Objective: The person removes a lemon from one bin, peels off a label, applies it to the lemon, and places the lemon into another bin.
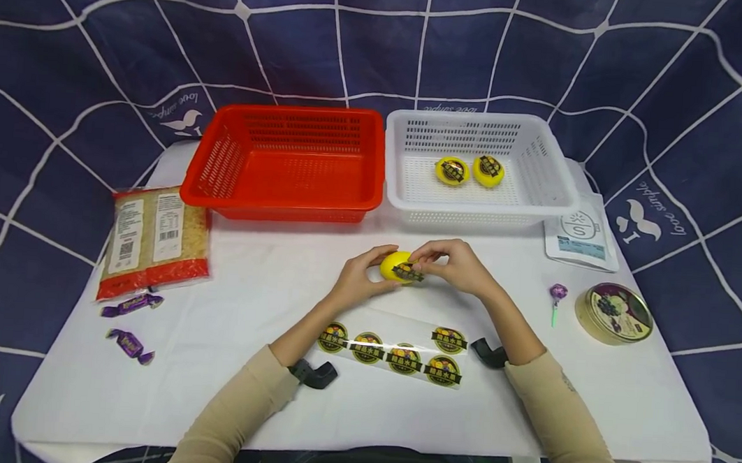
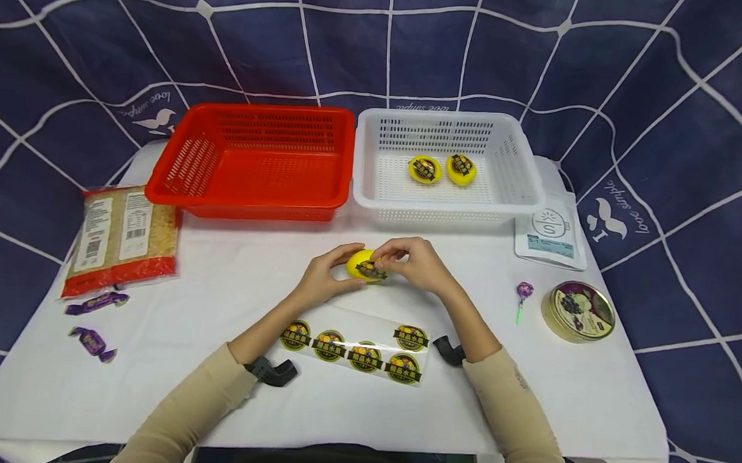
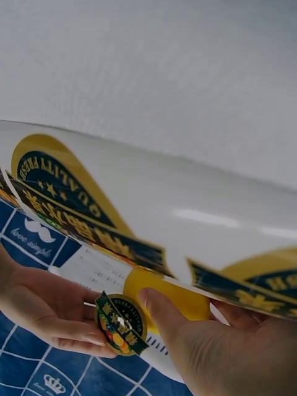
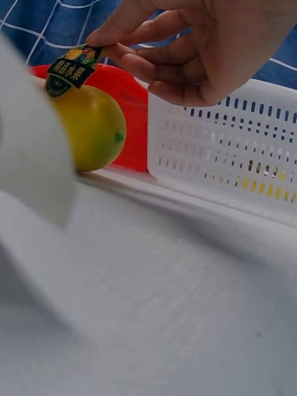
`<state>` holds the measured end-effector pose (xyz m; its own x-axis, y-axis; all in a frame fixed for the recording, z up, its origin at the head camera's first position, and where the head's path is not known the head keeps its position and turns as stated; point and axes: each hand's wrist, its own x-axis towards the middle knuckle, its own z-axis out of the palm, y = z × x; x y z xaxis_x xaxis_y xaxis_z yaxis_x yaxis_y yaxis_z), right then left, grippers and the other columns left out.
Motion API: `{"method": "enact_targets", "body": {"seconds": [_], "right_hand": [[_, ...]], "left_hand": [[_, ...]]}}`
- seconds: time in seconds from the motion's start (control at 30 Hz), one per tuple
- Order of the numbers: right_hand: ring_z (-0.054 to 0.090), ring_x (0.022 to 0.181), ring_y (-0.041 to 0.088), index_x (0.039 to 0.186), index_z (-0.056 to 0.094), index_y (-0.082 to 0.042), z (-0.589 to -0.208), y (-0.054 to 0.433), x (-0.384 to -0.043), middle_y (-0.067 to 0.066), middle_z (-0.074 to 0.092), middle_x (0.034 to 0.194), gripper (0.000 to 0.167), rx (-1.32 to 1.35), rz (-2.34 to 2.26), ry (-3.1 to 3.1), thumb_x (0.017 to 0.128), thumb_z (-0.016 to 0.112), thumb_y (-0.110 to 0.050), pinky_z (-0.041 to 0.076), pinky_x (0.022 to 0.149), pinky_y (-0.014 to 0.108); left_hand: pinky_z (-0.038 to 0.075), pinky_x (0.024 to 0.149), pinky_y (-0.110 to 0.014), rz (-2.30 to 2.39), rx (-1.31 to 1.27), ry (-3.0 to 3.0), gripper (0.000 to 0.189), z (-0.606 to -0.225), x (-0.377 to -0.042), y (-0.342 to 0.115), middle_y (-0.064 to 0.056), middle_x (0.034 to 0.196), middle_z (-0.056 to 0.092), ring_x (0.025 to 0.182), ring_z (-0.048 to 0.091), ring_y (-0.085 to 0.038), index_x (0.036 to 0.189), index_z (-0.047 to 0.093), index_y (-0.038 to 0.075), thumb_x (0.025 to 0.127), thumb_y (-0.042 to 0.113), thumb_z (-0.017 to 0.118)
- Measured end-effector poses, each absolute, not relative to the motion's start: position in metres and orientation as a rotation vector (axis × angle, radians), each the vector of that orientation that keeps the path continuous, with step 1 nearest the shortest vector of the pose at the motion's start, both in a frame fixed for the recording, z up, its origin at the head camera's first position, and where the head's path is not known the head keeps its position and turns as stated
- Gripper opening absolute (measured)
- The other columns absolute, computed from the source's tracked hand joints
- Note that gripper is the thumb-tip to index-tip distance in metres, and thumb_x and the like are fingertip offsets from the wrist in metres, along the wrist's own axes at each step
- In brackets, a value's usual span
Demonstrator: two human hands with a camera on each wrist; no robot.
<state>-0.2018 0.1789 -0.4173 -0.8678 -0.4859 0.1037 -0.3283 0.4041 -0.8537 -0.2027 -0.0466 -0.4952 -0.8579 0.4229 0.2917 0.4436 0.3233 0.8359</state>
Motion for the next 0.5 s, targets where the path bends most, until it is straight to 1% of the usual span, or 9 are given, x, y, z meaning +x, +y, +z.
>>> {"method": "enact_targets", "body": {"seconds": [0.13, 0.23, 0.5], "right_hand": [[0.057, 0.074, 0.015, 0.091, 0.071, -0.014, -0.4218, 0.1770, -0.2049, -0.002, 0.065, 0.077, 0.010, -0.749, -1.505, 2.514, 0.081, 0.072, -0.015, 0.049, 0.073, 0.042], [0.057, 0.073, 0.016, 0.091, 0.072, -0.013, -0.4230, 0.1737, -0.2068, -0.002, 0.065, 0.076, 0.009, -0.756, -1.497, 2.560, 0.081, 0.072, -0.014, 0.049, 0.072, 0.040], [0.056, 0.072, 0.014, 0.089, 0.072, -0.014, -0.4279, 0.1714, -0.2072, -0.005, 0.063, 0.074, 0.008, -0.737, -1.447, 2.703, 0.081, 0.072, -0.015, 0.049, 0.069, 0.038]], "left_hand": [[0.042, 0.095, -0.024, -1.619, -0.819, -2.539, 0.063, -0.4939, -0.2031, -0.0458, 0.003, 0.122, 0.059, 0.105, 0.058, -0.009, 0.127, 0.054, 0.018, 0.071, 0.028, 0.081], [0.042, 0.095, -0.022, -1.647, -0.809, -2.534, 0.062, -0.4928, -0.2038, -0.0464, 0.003, 0.121, 0.059, 0.104, 0.058, -0.008, 0.126, 0.056, 0.018, 0.070, 0.026, 0.081], [0.043, 0.094, -0.021, -1.720, -0.795, -2.543, 0.060, -0.4932, -0.2020, -0.0447, 0.003, 0.121, 0.059, 0.105, 0.059, -0.009, 0.124, 0.057, 0.020, 0.070, 0.024, 0.082]]}}
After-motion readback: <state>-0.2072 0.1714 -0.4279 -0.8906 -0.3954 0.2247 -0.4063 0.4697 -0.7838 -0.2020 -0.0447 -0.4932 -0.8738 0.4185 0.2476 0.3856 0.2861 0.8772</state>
